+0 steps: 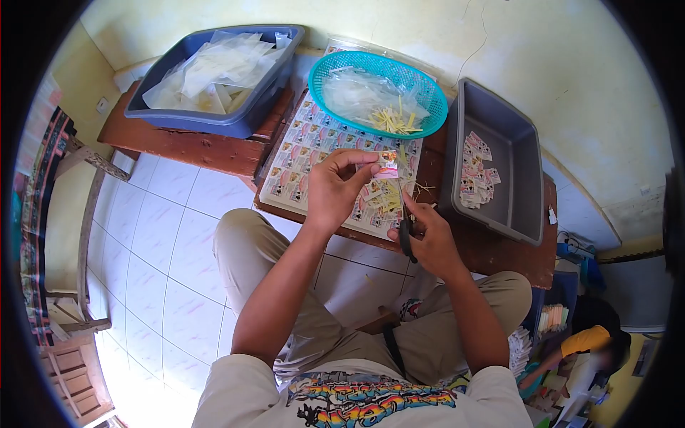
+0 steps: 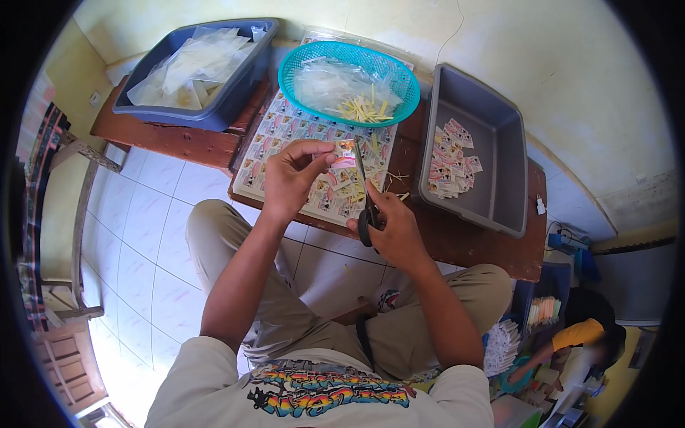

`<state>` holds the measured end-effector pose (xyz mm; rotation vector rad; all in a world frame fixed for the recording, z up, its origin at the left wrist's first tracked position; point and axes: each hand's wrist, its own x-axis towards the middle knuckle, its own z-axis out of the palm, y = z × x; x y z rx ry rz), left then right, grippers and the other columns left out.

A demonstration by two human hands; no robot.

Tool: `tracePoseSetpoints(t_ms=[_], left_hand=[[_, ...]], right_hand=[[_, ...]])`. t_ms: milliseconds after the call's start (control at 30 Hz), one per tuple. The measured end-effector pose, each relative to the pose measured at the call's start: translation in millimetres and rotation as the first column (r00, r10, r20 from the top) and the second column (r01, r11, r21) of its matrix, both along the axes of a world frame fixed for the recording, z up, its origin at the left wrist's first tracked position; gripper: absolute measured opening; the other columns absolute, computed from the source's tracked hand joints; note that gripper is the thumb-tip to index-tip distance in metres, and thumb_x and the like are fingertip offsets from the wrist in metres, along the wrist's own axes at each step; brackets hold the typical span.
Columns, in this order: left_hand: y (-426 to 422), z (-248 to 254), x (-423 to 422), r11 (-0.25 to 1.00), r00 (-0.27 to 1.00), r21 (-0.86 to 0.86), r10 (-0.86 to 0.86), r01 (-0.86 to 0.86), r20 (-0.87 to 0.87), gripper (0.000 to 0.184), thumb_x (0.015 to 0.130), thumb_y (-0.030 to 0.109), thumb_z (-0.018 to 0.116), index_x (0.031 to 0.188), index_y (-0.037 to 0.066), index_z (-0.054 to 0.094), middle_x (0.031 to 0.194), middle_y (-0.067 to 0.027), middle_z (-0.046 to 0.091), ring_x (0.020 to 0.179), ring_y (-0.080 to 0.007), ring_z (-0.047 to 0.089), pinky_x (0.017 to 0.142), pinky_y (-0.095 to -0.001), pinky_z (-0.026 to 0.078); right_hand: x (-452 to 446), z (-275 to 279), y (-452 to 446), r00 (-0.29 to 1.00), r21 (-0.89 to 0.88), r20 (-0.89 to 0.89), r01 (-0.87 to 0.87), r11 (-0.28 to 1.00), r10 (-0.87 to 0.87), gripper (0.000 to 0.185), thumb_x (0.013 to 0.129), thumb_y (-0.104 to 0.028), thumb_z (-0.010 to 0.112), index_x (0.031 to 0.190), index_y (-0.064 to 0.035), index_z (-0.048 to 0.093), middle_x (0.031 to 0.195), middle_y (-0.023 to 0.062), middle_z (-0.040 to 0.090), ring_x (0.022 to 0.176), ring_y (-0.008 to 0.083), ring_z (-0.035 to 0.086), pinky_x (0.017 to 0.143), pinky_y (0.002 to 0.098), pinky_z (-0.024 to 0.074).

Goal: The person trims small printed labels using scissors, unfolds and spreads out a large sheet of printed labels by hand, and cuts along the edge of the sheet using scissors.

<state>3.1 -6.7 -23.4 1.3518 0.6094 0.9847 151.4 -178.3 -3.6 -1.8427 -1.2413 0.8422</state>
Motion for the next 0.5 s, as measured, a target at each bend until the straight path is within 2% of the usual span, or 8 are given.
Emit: tracePoseSetpoints(t_ms=[33,67,133,167,233,333,500], left_hand=[[0,0,0,1.000,1.000,0.026,-0.006,0.007,-0.009,0.021,0.094,0.001,0.079,0.114,-0.002,0.075,0.109,-0.0097,0.076,0.094,-0.0130,0.072,0.083,-0.0284,0.061],[-1,1,0,1.000,1.000,0.027,-0.013,0.013,-0.010,0.021,0.094,0.001,0.079,0.114,-0.002,0.075,0.109,-0.0097,0.076,0.094,-0.0130,0.072,0.083,-0.0284,0.061],[-2,3,1,0.999,1.000,-0.020,-0.029,0.030,0.002,0.025,0.094,0.000,0.080,0.118,-0.003,0.073,0.105,-0.0110,0.078,0.092,-0.0130,0.073,0.082,-0.0282,0.060],[-3,6,0,0.999,0.999,-0.018,-0.034,0.034,0.000,0.025,0.094,0.000,0.080,0.118,-0.003,0.073,0.105,-0.0110,0.078,0.092,-0.0130,0.073,0.082,-0.0282,0.060],[-4,11,-2,0.997,0.999,-0.072,-0.029,0.028,-0.019,0.025,0.092,-0.001,0.081,0.116,-0.002,0.072,0.098,-0.0100,0.079,0.085,-0.0089,0.071,0.073,-0.0244,0.056],[-7,18,-4,0.996,0.999,-0.090,-0.013,0.009,-0.047,0.027,0.092,0.000,0.081,0.117,-0.002,0.072,0.095,-0.0103,0.080,0.086,-0.0082,0.071,0.073,-0.0235,0.056],[-4,7,-1,0.999,1.000,-0.043,-0.010,0.009,-0.025,0.026,0.091,0.001,0.082,0.116,-0.002,0.072,0.096,-0.0113,0.080,0.086,-0.0091,0.071,0.073,-0.0240,0.056]], right_hand=[[0,0,0,0.979,-0.100,0.202,-0.004,0.995,0.024,0.084,0.088,-0.020,0.087,0.160,-0.0069,0.046,0.112,0.0094,0.061,0.088,0.0161,0.066,0.078,0.0319,0.0574],[1,-6,-1,0.979,-0.099,0.201,0.002,0.995,0.018,0.084,0.088,-0.020,0.087,0.160,-0.0069,0.046,0.112,0.0094,0.061,0.088,0.0161,0.066,0.078,0.0319,0.0574],[4,-25,-3,0.915,-0.025,0.400,-0.038,0.999,0.045,0.084,0.083,-0.018,0.088,0.157,-0.0049,0.050,0.109,0.0161,0.063,0.095,0.0275,0.069,0.087,0.0386,0.0566],[4,-29,-3,0.916,-0.023,0.398,-0.033,0.999,0.040,0.084,0.083,-0.018,0.088,0.157,-0.0049,0.050,0.109,0.0161,0.063,0.095,0.0275,0.069,0.087,0.0386,0.0566],[4,-34,-2,0.897,-0.041,0.442,0.013,0.999,0.006,0.078,0.080,-0.014,0.085,0.152,-0.0053,0.055,0.114,0.0201,0.064,0.102,0.0382,0.069,0.091,0.0446,0.0569],[6,-41,1,0.873,-0.088,0.487,0.048,0.995,0.001,0.075,0.079,-0.009,0.081,0.150,-0.0066,0.056,0.120,0.0206,0.062,0.105,0.0414,0.069,0.093,0.0472,0.0574],[2,-32,8,0.836,-0.220,0.546,0.073,0.973,0.061,0.076,0.083,-0.013,0.078,0.154,-0.0081,0.052,0.130,0.0181,0.055,0.108,0.0415,0.069,0.093,0.0511,0.0588]])
